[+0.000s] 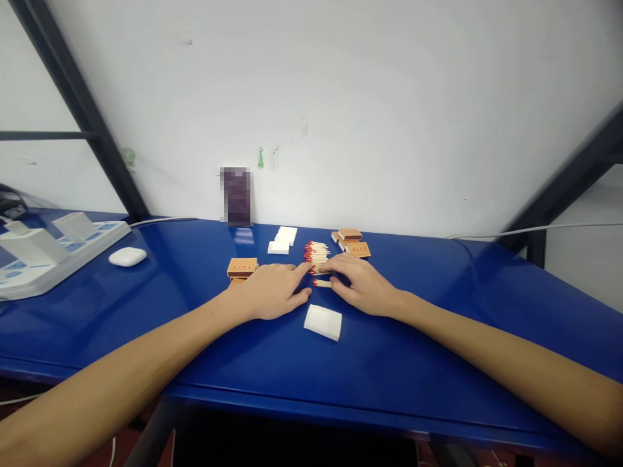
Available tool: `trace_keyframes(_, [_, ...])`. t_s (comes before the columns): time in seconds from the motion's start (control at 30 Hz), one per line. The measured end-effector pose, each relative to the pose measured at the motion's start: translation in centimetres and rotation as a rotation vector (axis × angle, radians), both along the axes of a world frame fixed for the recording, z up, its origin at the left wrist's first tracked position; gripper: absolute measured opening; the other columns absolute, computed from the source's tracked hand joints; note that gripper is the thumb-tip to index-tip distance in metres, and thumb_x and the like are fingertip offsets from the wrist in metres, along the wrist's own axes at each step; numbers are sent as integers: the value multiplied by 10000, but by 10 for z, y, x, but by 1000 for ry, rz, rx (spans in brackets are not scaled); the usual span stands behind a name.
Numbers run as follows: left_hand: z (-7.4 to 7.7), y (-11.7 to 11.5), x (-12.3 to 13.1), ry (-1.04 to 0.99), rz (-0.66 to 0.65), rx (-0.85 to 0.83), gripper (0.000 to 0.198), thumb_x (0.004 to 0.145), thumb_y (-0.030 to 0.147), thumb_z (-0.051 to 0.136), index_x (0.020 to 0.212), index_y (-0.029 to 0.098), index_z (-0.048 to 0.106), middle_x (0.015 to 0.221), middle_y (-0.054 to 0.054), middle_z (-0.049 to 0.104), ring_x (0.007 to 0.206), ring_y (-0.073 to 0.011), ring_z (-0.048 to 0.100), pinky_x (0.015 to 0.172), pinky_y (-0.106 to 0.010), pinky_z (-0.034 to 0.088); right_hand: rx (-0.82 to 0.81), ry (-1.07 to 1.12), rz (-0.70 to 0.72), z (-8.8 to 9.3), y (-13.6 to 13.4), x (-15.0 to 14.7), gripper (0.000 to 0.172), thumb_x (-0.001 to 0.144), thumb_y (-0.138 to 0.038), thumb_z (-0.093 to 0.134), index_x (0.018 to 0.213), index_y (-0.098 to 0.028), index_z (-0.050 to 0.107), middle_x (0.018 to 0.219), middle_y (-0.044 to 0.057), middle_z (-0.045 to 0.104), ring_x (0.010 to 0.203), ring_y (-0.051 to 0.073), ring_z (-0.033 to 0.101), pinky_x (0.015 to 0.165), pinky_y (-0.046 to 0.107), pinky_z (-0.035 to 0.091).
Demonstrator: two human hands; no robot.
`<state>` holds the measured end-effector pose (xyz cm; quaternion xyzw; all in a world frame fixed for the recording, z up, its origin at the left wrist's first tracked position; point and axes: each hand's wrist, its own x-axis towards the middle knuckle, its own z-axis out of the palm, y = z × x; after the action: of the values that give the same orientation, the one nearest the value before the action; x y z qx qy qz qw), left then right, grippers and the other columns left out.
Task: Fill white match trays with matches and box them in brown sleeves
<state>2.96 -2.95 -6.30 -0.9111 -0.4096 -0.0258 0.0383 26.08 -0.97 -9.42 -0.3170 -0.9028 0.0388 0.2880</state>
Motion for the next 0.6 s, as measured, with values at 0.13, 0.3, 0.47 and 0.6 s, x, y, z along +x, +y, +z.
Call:
trace_keyframes(0.13, [1, 0, 1, -2, -11, 1, 491, 996, 453, 342, 1398, 181, 420, 983, -103, 677, 850, -279, 671, 679, -349, 489, 6, 2, 7, 0, 0, 0, 298, 856, -105, 501, 1099, -177, 656, 968, 87, 686, 905, 239, 603, 803, 407, 498])
trace_keyframes(0.3, [2, -1, 0, -9, -15, -4, 466, 993, 442, 360, 1377, 190, 439, 968, -98, 675, 837, -272, 672, 673, -340, 487, 14, 11, 14, 0, 0, 0, 301, 850, -104, 501, 1092, -190, 657, 988, 86, 696, 911, 240, 607, 806, 414, 503])
trace_keyframes(0.47, [1, -1, 0, -13, -16, -6, 464, 995, 445, 357, 1376, 193, 436, 975, -98, 675, 851, -274, 672, 675, -339, 487, 13, 1, 21, 1, -1, 1, 296, 863, -109, 495, 1102, -181, 654, 969, 84, 696, 898, 237, 609, 802, 407, 500])
trace_keyframes(0.6, [1, -1, 0, -10, -18, -8, 454, 995, 446, 351, 1349, 189, 471, 965, -96, 672, 836, -269, 670, 673, -339, 485, 31, 8, 22, 2, -1, 0, 295, 855, -97, 491, 1085, -186, 653, 969, 81, 693, 902, 235, 613, 794, 393, 501])
